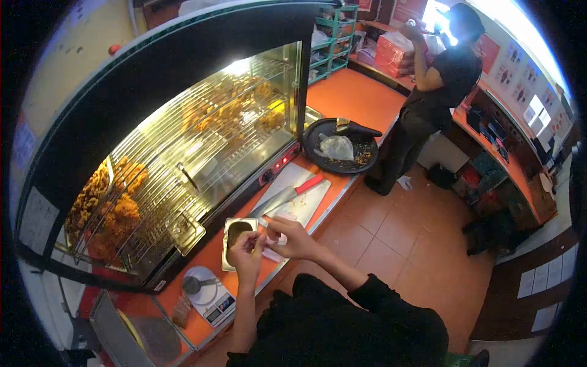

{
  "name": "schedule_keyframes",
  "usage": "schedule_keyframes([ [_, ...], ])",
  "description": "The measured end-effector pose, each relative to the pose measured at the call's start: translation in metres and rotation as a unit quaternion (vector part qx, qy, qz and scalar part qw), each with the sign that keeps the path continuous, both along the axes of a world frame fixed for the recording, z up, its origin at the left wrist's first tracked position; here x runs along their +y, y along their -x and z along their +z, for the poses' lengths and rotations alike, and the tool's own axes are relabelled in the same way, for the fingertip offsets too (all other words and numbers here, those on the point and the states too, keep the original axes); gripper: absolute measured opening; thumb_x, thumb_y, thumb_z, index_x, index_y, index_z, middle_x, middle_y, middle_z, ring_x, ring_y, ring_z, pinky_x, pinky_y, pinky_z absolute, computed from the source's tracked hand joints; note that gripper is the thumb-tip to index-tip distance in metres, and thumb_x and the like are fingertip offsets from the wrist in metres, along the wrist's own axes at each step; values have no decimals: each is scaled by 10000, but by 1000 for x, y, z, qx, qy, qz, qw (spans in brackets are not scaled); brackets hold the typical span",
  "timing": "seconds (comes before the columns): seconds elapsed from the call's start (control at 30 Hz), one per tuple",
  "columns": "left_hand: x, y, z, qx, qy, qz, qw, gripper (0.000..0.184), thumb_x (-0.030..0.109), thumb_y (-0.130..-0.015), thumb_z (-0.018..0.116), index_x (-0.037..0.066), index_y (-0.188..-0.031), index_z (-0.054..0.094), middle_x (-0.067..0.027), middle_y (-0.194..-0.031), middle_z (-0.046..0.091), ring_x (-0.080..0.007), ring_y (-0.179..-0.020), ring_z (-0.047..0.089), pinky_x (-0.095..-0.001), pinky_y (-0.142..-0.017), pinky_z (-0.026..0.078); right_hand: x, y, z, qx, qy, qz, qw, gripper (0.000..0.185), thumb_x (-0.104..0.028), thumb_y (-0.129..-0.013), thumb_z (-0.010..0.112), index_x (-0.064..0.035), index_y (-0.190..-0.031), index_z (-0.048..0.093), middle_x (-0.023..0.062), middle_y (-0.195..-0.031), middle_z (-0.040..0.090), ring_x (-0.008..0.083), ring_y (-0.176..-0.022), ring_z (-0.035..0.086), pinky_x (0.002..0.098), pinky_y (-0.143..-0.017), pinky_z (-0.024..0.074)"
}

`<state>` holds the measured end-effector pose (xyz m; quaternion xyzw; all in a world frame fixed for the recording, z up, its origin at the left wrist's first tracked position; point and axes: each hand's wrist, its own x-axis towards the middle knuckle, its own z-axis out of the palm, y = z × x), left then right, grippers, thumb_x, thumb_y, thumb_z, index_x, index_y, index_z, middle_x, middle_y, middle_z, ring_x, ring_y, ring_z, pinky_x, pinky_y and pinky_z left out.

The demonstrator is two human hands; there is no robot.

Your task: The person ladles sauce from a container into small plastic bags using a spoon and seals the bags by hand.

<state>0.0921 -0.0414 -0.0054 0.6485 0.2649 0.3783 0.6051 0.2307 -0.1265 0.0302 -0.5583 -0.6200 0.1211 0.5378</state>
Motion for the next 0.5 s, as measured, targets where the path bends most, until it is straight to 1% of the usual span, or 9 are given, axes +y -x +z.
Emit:
schedule_keyframes([
  [0.03, 1, -1, 1, 26, -54, 25, 998, 57, 19, -871, 670, 1, -908, 631, -13, -778, 615, -62, -682, 570, -201, -617, 463, -4, -7, 6, -3, 14, 24, 1000, 221, -81, -754, 744, -24, -906, 595, 71, -780, 555, 191, -706, 573, 301, -632, 447],
  [0.07, 3, -2, 2, 51, -108, 52, 991, 46, -3, -862, 670, -4, -872, 625, -16, -789, 611, -69, -694, 579, -206, -625, 470, -6, -12, 5, -7, 8, 22, 1000, 221, -81, -754, 744, -24, -906, 595, 71, -780, 555, 191, -706, 573, 301, -632, 447],
  [0.13, 1, -9, 13, 33, -126, 52, 990, 104, 14, -806, 725, 20, -839, 626, -14, -765, 579, -80, -669, 562, -225, -608, 468, -11, -19, 5, 180, 83, 75, 977, 214, -146, -812, 740, -28, -945, 621, 47, -814, 596, 133, -753, 585, 286, -657, 463],
  [0.17, -4, -12, 19, 31, -145, 47, 988, 103, 5, -798, 724, 18, -827, 626, -21, -774, 578, -89, -679, 561, -232, -614, 468, -16, -27, 7, 157, 119, 76, 977, 166, -157, -864, 701, -23, -932, 632, 34, -861, 638, 99, -790, 587, 283, -680, 475],
  [0.27, -15, -22, 41, 33, -186, 38, 981, 105, -21, -764, 725, 13, -810, 637, -41, -804, 579, -115, -698, 560, -251, -622, 465, -31, -43, 10, 108, 132, 103, 980, 142, -129, -876, 677, -25, -965, 641, 33, -874, 659, 101, -800, 601, 276, -680, 477],
  [0.33, -23, -32, 56, 41, -267, 27, 962, 101, -32, -757, 717, 5, -807, 638, -45, -799, 575, -121, -703, 561, -259, -623, 466, -41, -52, 9, 120, 136, 116, 977, 106, -110, -880, 667, -27, -945, 654, 25, -857, 672, 95, -784, 607, 273, -683, 484],
  [0.4, -23, -42, 49, 25, -276, -7, 961, 147, -49, -755, 700, 5, -873, 631, -59, -849, 574, -132, -712, 567, -259, -627, 474, -51, -63, 14, 135, 171, 139, 966, 104, -125, -865, 679, -31, -901, 658, 21, -799, 657, 91, -741, 596, 274, -675, 493],
  [0.47, -34, -57, 49, -38, -189, -40, 981, 200, -43, -765, 696, 23, -932, 609, -81, -933, 562, -144, -736, 573, -258, -626, 482, -62, -73, 23, 100, 192, 109, 970, 123, -142, -856, 685, -27, -888, 655, 24, -773, 645, 89, -716, 587, 274, -661, 492],
  [0.5, -44, -65, 52, -66, -154, -41, 985, 212, 22, -783, 711, 39, -955, 588, -98, -1006, 541, -154, -739, 569, -266, -616, 489, -66, -76, 27, 68, 215, 80, 971, 143, -158, -848, 691, -23, -874, 652, 28, -746, 634, 87, -692, 577, 274, -648, 491],
])
